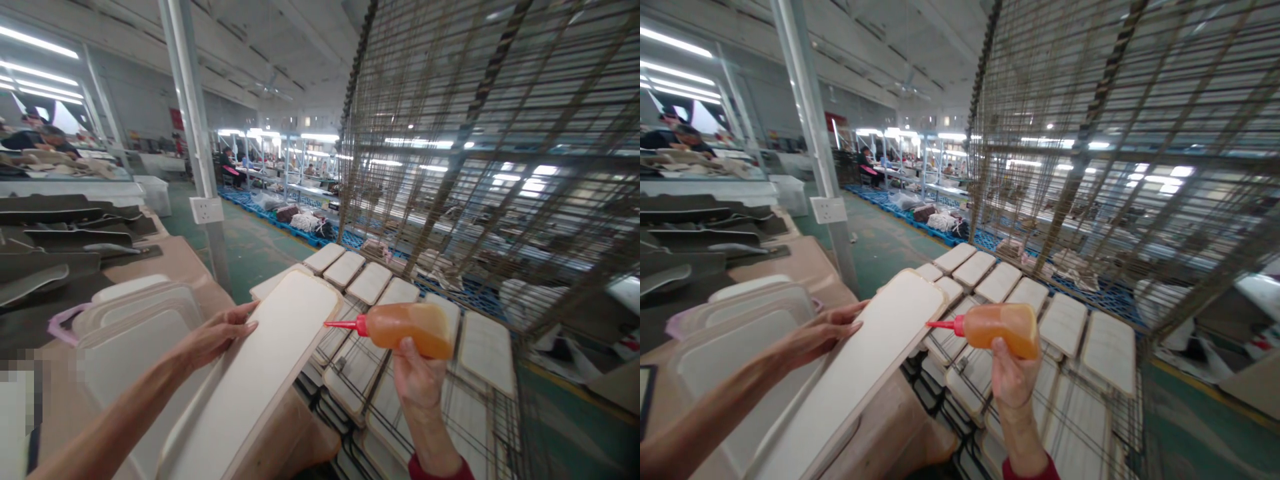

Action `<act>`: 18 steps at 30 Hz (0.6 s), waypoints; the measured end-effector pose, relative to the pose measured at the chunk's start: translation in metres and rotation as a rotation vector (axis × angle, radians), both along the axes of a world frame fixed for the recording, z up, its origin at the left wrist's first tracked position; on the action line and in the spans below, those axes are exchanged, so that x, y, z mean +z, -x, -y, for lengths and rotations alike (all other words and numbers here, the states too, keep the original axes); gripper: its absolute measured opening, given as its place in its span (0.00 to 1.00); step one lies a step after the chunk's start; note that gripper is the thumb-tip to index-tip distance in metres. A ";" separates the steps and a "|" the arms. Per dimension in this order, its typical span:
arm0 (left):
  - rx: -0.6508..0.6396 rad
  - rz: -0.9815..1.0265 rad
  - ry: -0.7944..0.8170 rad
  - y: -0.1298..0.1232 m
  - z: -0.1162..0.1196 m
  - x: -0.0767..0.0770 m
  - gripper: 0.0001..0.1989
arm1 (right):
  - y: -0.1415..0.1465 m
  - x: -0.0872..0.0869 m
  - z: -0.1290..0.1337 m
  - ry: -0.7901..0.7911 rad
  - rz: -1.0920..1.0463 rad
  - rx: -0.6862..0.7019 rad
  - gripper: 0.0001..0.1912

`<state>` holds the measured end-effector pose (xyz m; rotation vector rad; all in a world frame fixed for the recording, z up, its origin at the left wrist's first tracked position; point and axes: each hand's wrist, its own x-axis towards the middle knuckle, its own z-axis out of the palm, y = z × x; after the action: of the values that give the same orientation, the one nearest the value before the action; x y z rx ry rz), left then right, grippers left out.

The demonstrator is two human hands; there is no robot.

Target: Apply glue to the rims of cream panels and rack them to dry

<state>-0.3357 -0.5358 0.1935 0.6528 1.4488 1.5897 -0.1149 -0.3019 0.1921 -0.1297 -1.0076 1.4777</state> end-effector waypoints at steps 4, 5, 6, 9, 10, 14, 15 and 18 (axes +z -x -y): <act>0.017 -0.001 -0.008 0.000 -0.001 0.002 0.38 | 0.002 -0.003 0.000 -0.030 0.043 -0.014 0.15; 0.030 0.004 -0.005 0.000 -0.002 0.003 0.39 | 0.003 -0.003 0.000 -0.039 0.051 -0.020 0.15; 0.045 0.013 -0.002 -0.001 -0.002 0.003 0.39 | 0.003 -0.003 0.001 -0.044 0.056 -0.025 0.15; 0.081 0.040 0.008 -0.001 -0.003 0.004 0.40 | 0.005 -0.002 0.003 -0.024 0.055 -0.021 0.16; 0.086 0.044 0.010 -0.001 -0.004 0.005 0.41 | 0.006 -0.001 0.003 -0.015 0.055 -0.018 0.16; 0.111 0.048 0.013 -0.002 -0.005 0.005 0.40 | 0.006 -0.001 0.005 -0.026 0.076 -0.003 0.14; 0.125 0.050 0.017 -0.002 -0.006 0.006 0.40 | 0.006 -0.001 0.006 -0.029 0.082 0.001 0.13; 0.164 0.064 0.029 -0.002 -0.006 0.007 0.41 | 0.006 0.000 0.007 -0.010 0.088 0.016 0.14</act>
<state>-0.3342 -0.5296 0.2003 0.4719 1.5063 1.6961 -0.1210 -0.3089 0.1921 -0.1813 -1.0887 1.4925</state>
